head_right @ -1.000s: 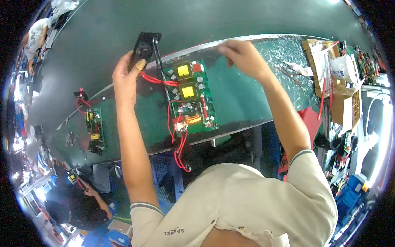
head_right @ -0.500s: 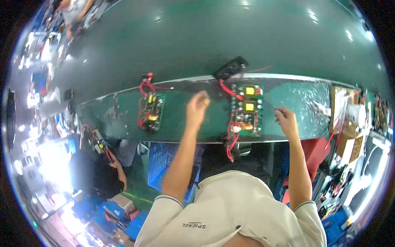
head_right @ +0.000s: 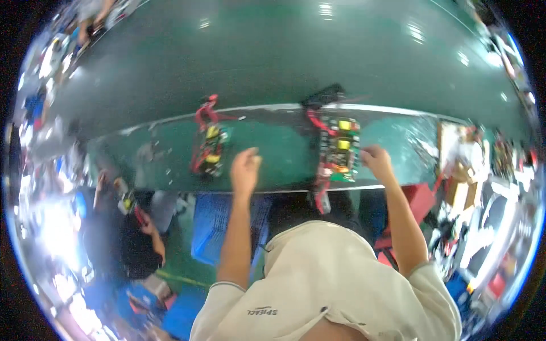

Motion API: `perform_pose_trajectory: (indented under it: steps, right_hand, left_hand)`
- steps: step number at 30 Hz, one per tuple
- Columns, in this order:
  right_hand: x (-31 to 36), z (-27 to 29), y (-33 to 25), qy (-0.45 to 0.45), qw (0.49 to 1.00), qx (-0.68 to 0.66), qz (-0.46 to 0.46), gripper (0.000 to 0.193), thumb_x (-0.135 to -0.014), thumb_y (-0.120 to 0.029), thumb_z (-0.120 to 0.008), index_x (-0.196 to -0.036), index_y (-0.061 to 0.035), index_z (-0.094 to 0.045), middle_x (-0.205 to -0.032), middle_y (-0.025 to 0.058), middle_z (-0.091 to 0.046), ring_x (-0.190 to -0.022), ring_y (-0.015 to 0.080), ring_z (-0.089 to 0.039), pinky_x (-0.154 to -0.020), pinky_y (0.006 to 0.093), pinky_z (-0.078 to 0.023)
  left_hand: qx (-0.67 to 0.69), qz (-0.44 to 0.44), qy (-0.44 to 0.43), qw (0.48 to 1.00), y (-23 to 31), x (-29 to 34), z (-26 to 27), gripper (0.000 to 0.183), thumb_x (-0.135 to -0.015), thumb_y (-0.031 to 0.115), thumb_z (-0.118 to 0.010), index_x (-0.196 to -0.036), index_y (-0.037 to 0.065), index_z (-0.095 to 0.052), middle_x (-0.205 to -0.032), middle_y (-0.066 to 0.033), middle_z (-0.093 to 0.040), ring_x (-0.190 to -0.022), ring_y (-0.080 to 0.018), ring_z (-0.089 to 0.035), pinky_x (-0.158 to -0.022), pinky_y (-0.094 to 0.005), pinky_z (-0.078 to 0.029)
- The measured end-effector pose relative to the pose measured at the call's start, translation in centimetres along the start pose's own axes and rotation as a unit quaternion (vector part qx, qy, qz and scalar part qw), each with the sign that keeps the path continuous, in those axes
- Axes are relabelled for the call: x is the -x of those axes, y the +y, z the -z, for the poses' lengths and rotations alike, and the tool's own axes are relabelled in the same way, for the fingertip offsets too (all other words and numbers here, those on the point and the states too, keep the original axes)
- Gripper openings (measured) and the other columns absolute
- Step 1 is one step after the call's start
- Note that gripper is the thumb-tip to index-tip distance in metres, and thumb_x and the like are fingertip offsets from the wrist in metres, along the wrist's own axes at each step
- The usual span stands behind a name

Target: Assembling electronic components including fans and heat sinks onto circuit boards and applying adhesive sealant.

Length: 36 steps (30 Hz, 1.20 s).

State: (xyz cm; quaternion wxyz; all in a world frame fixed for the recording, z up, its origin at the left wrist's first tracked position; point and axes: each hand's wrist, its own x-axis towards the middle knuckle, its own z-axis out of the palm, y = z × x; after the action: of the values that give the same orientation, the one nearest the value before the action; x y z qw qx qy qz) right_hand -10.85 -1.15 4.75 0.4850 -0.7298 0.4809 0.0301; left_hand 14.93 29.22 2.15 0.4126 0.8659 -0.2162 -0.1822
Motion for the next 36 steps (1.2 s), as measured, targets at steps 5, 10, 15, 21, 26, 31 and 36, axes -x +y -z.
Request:
perform_pose_trajectory:
  steps: [5,10,15,21,26,31,36]
  right_hand:
    - [0.4,-0.9,-0.3,0.014,0.999,-0.04,0.007,0.023,-0.086,-0.016,-0.062,-0.099,0.0024,-0.067,-0.074,0.0091,-0.068,-0.065,0.0138,-0.064,-0.062,0.0295,-0.052]
    - [1.6,0.4,1.7,0.067,0.994,-0.088,-0.024,0.024,-0.084,-0.014,-0.062,-0.1,0.0035,-0.067,-0.077,0.0101,-0.069,-0.066,0.0146,-0.066,-0.064,0.0294,-0.053]
    - [2.7,0.0,2.0,0.076,0.991,-0.107,-0.038,0.025,-0.084,-0.014,-0.062,-0.101,0.0031,-0.067,-0.079,0.0107,-0.069,-0.067,0.0155,-0.067,-0.065,0.0298,-0.053]
    - [2.9,0.8,2.1,0.065,0.991,-0.109,-0.037,0.023,-0.087,-0.01,-0.059,-0.104,0.0048,-0.064,-0.084,0.0081,-0.068,-0.069,0.0137,-0.064,-0.065,0.0275,-0.051]
    - [2.7,0.8,1.9,0.078,0.989,-0.117,-0.04,0.022,-0.087,-0.011,-0.059,-0.103,0.0043,-0.065,-0.083,0.0079,-0.068,-0.069,0.0137,-0.064,-0.066,0.0276,-0.052]
    - [2.9,1.2,2.0,0.085,0.989,-0.117,-0.032,0.022,-0.087,-0.011,-0.06,-0.102,0.004,-0.065,-0.082,0.0078,-0.068,-0.069,0.0138,-0.065,-0.066,0.028,-0.052]
    - [1.3,1.1,3.0,0.062,0.989,-0.131,-0.032,0.022,-0.087,-0.012,-0.061,-0.101,0.0044,-0.065,-0.082,0.0079,-0.068,-0.069,0.013,-0.065,-0.066,0.0278,-0.052]
  left_hand:
    - [0.163,0.077,-0.013,0.984,-1.4,-1.3,0.6,0.029,-0.087,0.005,-0.066,-0.115,-0.001,-0.061,-0.112,-0.0111,-0.064,-0.099,-0.0178,-0.063,-0.088,-0.0285,-0.05]
    - [0.145,0.091,-0.132,0.976,2.2,-0.2,-4.2,0.034,-0.087,0.007,-0.066,-0.119,-0.002,-0.059,-0.114,-0.0137,-0.065,-0.105,-0.0209,-0.063,-0.092,-0.0306,-0.048]
    - [0.233,0.108,-0.185,0.949,2.5,3.2,-9.0,0.031,-0.086,0.005,-0.067,-0.115,-0.002,-0.061,-0.11,-0.0109,-0.065,-0.1,-0.0176,-0.064,-0.086,-0.0273,-0.05]
    - [0.222,0.1,-0.203,0.948,4.7,3.0,-10.4,0.033,-0.087,0.006,-0.066,-0.119,-0.002,-0.06,-0.113,-0.0106,-0.065,-0.103,-0.0171,-0.062,-0.092,-0.0281,-0.047]
    - [0.209,0.111,-0.194,0.952,5.2,1.3,-10.2,0.034,-0.087,0.007,-0.066,-0.12,-0.001,-0.06,-0.113,-0.0101,-0.065,-0.102,-0.0176,-0.063,-0.09,-0.0288,-0.048]
    - [0.244,0.066,-0.151,0.956,5.6,-2.3,-10.5,0.04,-0.086,0.009,-0.068,-0.123,0.001,-0.057,-0.112,-0.0104,-0.063,-0.1,-0.0179,-0.062,-0.087,-0.0295,-0.049]
    - [0.186,0.053,-0.125,0.973,7.5,-7.2,-10.9,0.046,-0.087,0.008,-0.067,-0.13,0.001,-0.052,-0.118,-0.0105,-0.06,-0.107,-0.0188,-0.058,-0.094,-0.0309,-0.045]
